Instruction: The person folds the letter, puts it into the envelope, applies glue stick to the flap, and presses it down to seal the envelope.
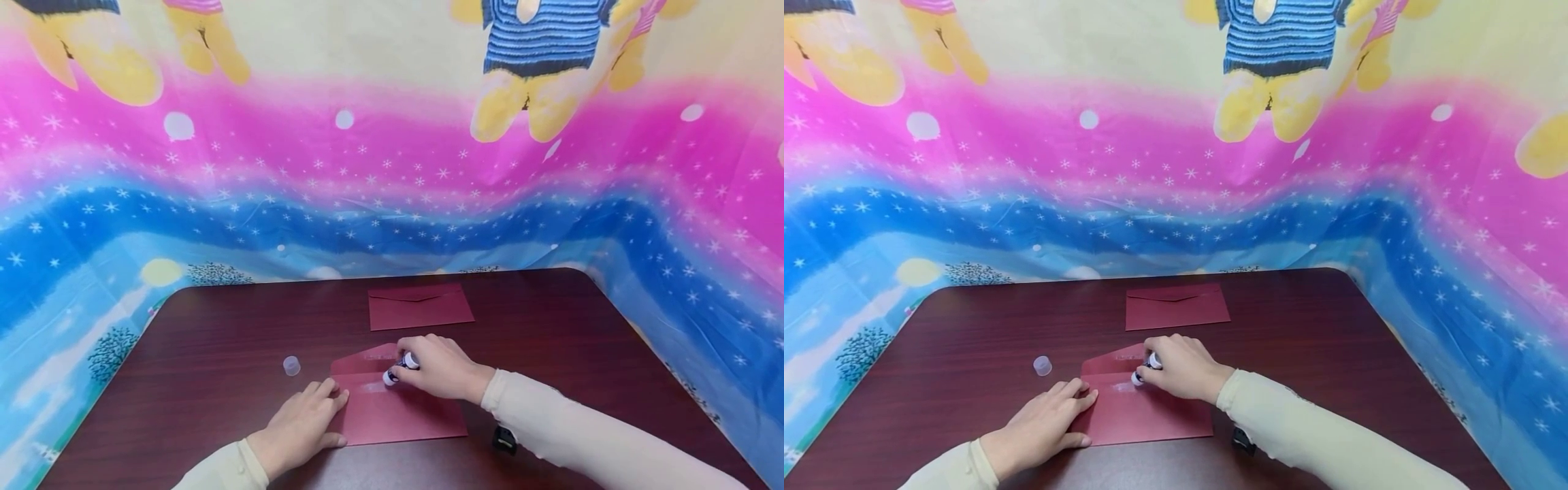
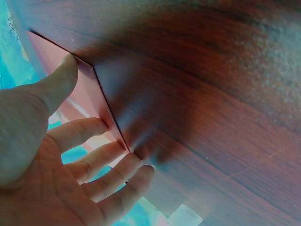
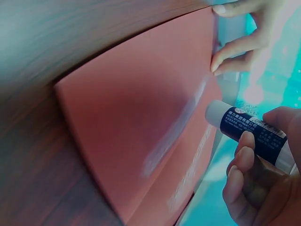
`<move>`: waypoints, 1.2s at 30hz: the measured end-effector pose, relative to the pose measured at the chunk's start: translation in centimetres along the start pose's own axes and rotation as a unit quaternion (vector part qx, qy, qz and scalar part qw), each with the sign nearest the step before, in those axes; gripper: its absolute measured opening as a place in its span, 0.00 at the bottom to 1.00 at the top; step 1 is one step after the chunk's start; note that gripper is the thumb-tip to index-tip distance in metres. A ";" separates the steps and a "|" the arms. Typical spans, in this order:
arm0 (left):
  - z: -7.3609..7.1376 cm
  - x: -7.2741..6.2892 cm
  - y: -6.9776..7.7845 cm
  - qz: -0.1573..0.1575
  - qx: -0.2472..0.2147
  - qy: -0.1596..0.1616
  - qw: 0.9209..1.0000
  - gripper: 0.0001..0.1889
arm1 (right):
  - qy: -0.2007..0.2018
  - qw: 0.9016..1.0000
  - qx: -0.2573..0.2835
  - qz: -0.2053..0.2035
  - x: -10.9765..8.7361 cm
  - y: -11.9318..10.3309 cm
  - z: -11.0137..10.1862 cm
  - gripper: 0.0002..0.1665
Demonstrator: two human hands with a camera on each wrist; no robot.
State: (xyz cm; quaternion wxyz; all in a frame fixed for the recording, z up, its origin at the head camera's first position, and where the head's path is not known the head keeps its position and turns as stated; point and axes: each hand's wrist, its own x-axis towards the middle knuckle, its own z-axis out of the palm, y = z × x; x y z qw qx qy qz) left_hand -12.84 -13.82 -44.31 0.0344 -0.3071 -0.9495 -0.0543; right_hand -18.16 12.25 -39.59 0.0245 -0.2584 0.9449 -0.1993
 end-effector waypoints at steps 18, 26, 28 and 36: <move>0.1 0.0 0.1 0.000 0.001 0.001 1.000 0.35 | -0.050 0.998 -0.014 -0.021 3.3 -3.1 2.0 0.10; -0.1 0.1 0.1 0.001 0.000 -0.007 1.000 0.35 | -0.064 0.997 -0.048 -0.021 4.1 -4.0 2.3 0.12; 0.0 0.1 0.1 0.003 0.002 -0.004 1.000 0.35 | -0.066 0.996 -0.054 -0.020 4.3 -4.2 2.4 0.11; 0.1 0.0 0.0 0.011 0.005 0.008 1.000 0.34 | -0.087 0.991 -0.093 -0.027 4.9 -4.8 2.6 0.12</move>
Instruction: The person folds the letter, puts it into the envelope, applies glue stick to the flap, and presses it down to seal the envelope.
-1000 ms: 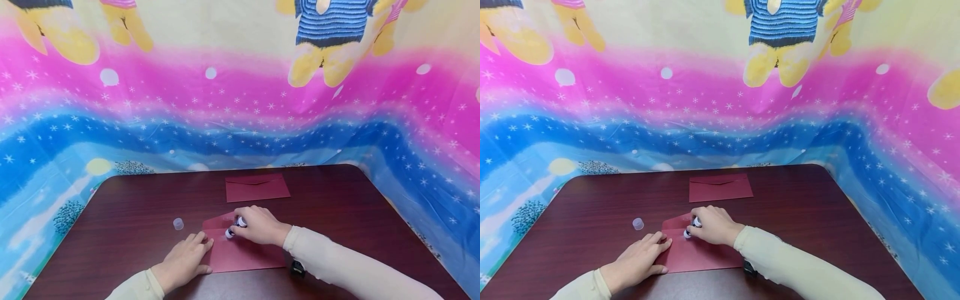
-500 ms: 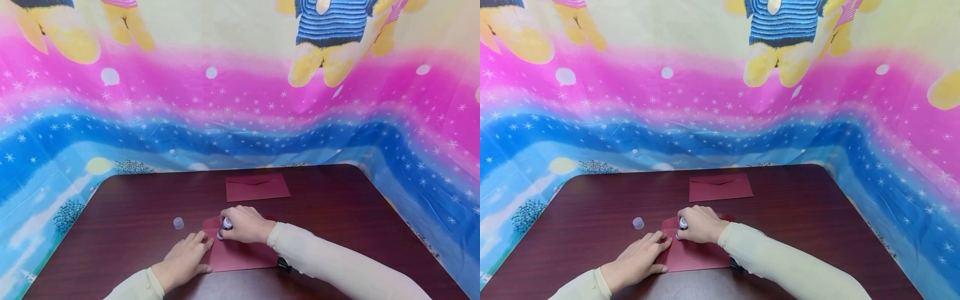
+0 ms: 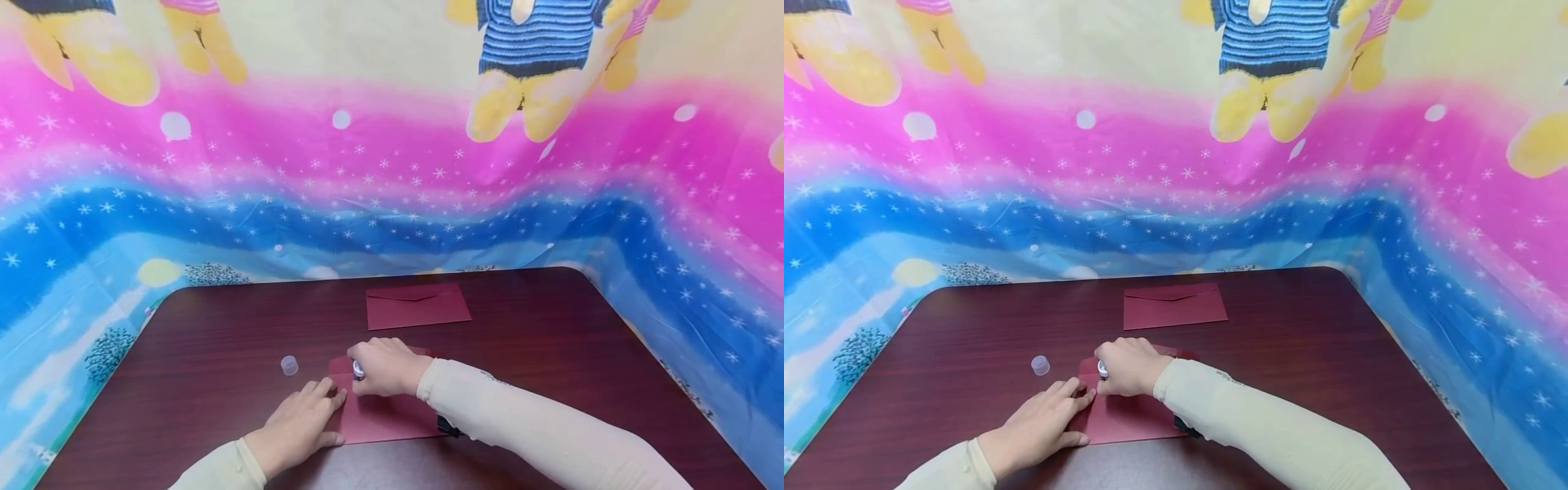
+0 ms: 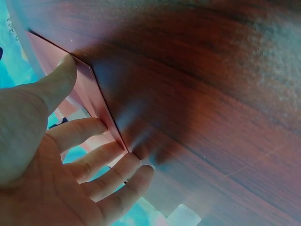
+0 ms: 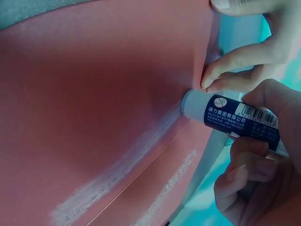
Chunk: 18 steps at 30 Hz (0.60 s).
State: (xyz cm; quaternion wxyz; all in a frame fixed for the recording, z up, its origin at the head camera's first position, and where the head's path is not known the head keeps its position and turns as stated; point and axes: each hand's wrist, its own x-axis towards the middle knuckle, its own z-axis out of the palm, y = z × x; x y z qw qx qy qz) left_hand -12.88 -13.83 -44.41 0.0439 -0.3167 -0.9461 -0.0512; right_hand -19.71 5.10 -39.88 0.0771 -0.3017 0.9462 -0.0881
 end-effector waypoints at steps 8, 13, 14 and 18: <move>0.1 0.0 -0.1 -0.005 -0.002 -0.004 1.000 0.35 | -0.010 1.000 0.000 0.007 -0.2 0.3 -0.2 0.11; 0.2 0.0 0.0 -0.008 -0.001 -0.002 1.000 0.35 | -0.010 1.000 -0.001 0.005 -0.6 0.8 -0.5 0.12; 0.2 0.0 0.0 -0.008 -0.002 -0.002 1.000 0.35 | -0.011 1.000 0.000 0.006 -0.7 0.9 -0.5 0.12; 0.2 0.0 0.0 -0.011 -0.002 -0.006 1.000 0.35 | -0.016 1.000 0.008 0.009 -1.0 1.4 -0.7 0.12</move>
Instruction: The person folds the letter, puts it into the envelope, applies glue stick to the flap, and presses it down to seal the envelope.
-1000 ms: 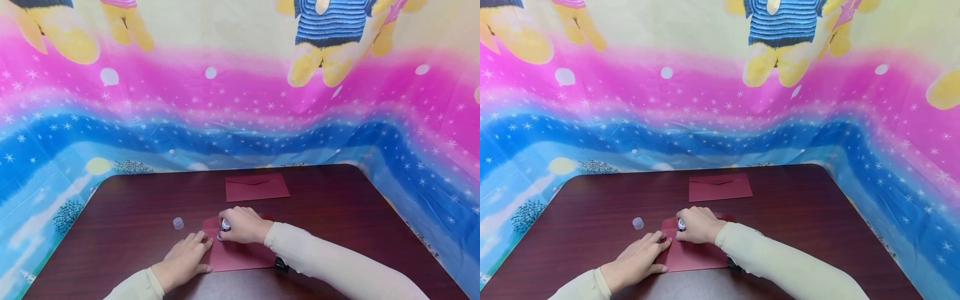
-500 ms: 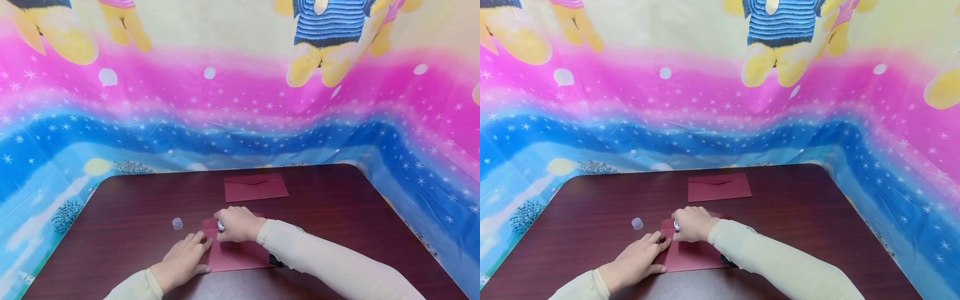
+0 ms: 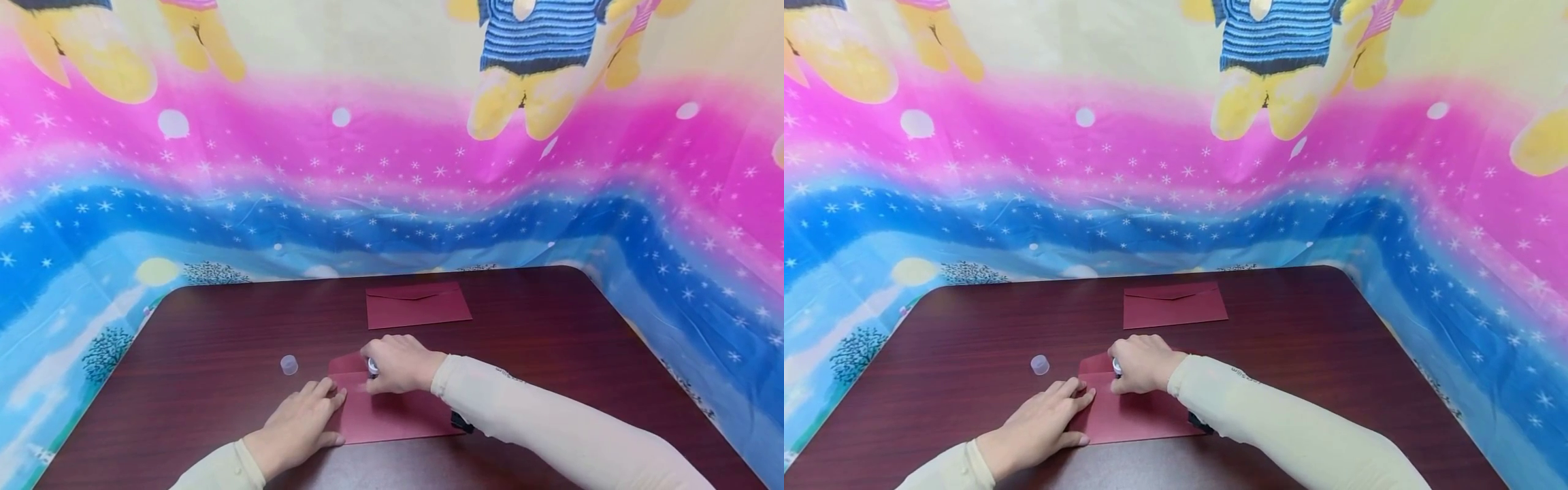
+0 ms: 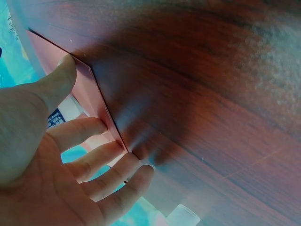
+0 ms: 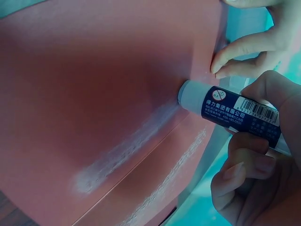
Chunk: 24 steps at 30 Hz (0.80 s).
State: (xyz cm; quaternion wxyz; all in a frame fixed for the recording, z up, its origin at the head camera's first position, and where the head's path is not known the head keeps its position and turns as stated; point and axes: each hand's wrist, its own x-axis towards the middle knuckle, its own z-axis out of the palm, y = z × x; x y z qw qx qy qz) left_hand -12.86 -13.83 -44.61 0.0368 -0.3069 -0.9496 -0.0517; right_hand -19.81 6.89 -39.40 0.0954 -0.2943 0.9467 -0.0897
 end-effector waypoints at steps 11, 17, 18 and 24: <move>0.0 0.0 0.0 0.003 -0.001 0.001 1.000 0.36 | -0.010 1.000 0.027 0.010 -0.8 1.7 -0.2 0.15; 0.0 0.0 0.0 0.002 -0.002 0.003 1.000 0.36 | -0.006 1.000 0.025 0.015 -1.2 2.7 -0.1 0.09; 0.0 0.0 0.0 0.003 -0.001 0.004 1.000 0.36 | -0.006 1.000 0.026 0.015 -1.2 2.8 -0.2 0.09; 0.0 0.1 0.0 0.005 0.002 0.005 1.000 0.36 | -0.003 0.999 0.028 0.020 -1.9 3.6 -0.4 0.10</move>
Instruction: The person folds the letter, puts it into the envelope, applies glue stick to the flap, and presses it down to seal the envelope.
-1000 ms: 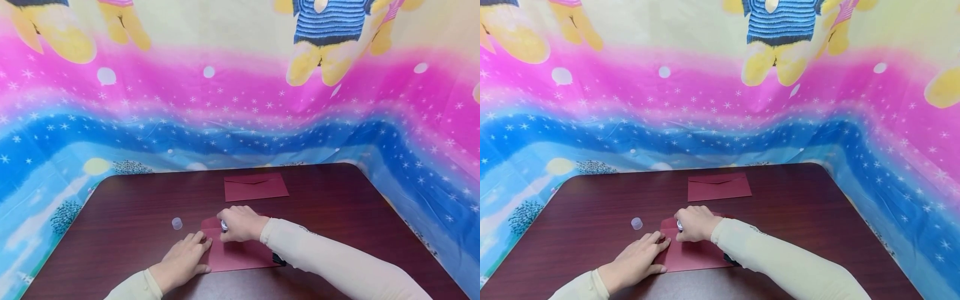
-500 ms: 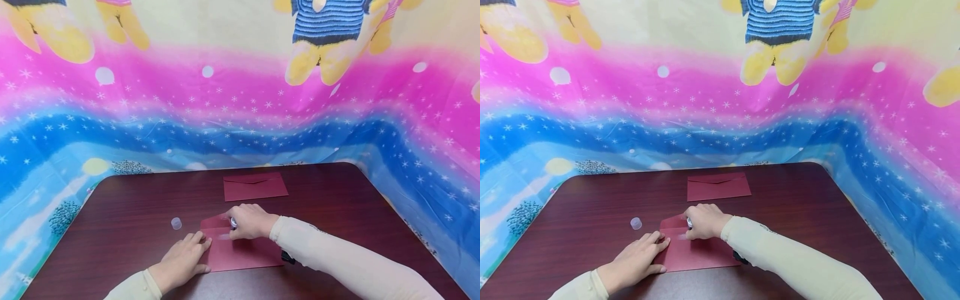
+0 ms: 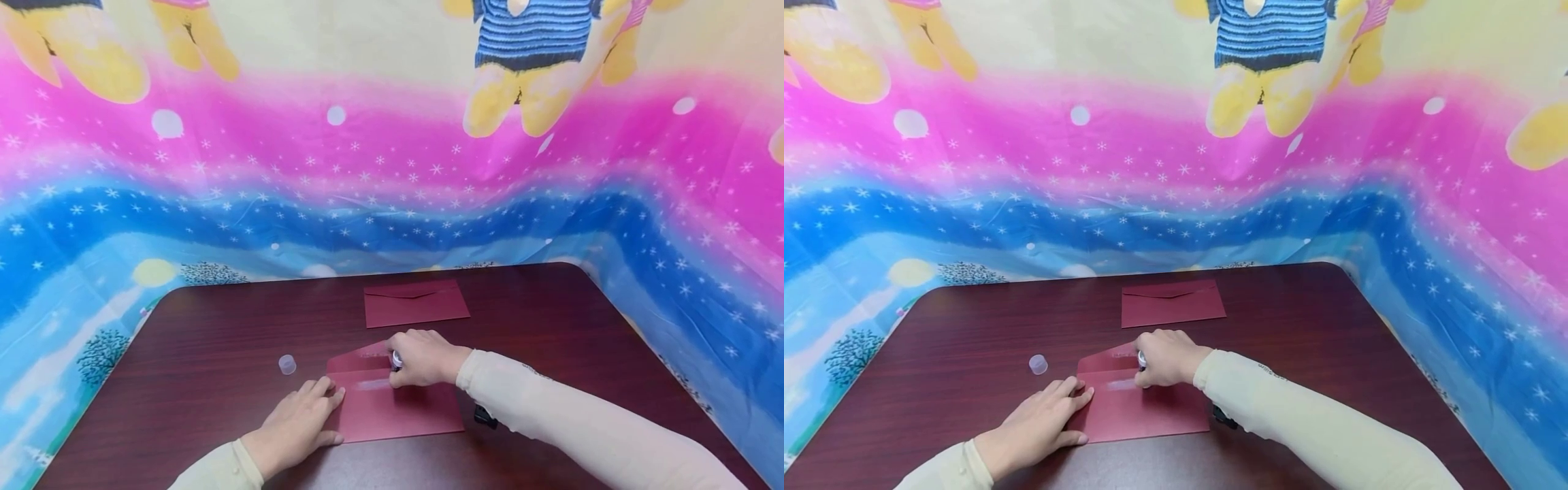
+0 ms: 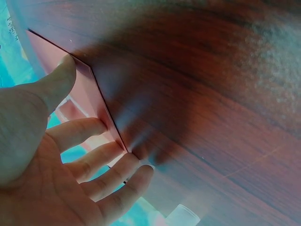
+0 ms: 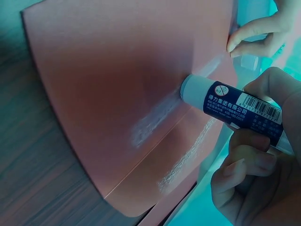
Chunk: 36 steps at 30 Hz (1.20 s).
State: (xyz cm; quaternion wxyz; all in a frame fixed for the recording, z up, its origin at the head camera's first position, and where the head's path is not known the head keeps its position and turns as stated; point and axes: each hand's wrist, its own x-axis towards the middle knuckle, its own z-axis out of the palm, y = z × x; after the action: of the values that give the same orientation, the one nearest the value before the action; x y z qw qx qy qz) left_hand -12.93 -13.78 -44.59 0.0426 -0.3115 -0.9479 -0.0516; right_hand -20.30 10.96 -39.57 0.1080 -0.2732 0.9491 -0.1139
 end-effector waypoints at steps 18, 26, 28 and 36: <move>0.1 0.0 -0.1 0.003 0.001 0.001 1.000 0.36 | -0.001 1.000 0.018 0.014 -1.9 2.4 -0.7 0.12; 0.0 0.0 0.0 -0.002 0.000 0.000 1.000 0.36 | 0.003 0.999 0.015 0.029 -2.8 3.6 -0.9 0.13; 0.0 0.0 0.1 -0.004 -0.002 -0.002 1.000 0.36 | 0.003 0.999 0.014 0.032 -3.0 3.9 -0.9 0.13; 0.0 0.0 0.2 -0.006 -0.007 -0.006 1.000 0.36 | 0.011 0.999 0.022 0.039 -3.6 4.4 -0.8 0.13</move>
State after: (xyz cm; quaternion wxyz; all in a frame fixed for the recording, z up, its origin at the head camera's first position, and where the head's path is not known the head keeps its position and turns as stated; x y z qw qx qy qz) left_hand -12.79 -13.67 -44.59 0.0340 -0.3062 -0.9497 -0.0565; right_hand -19.72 16.63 -39.51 0.1075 -0.2326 0.9573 -0.1335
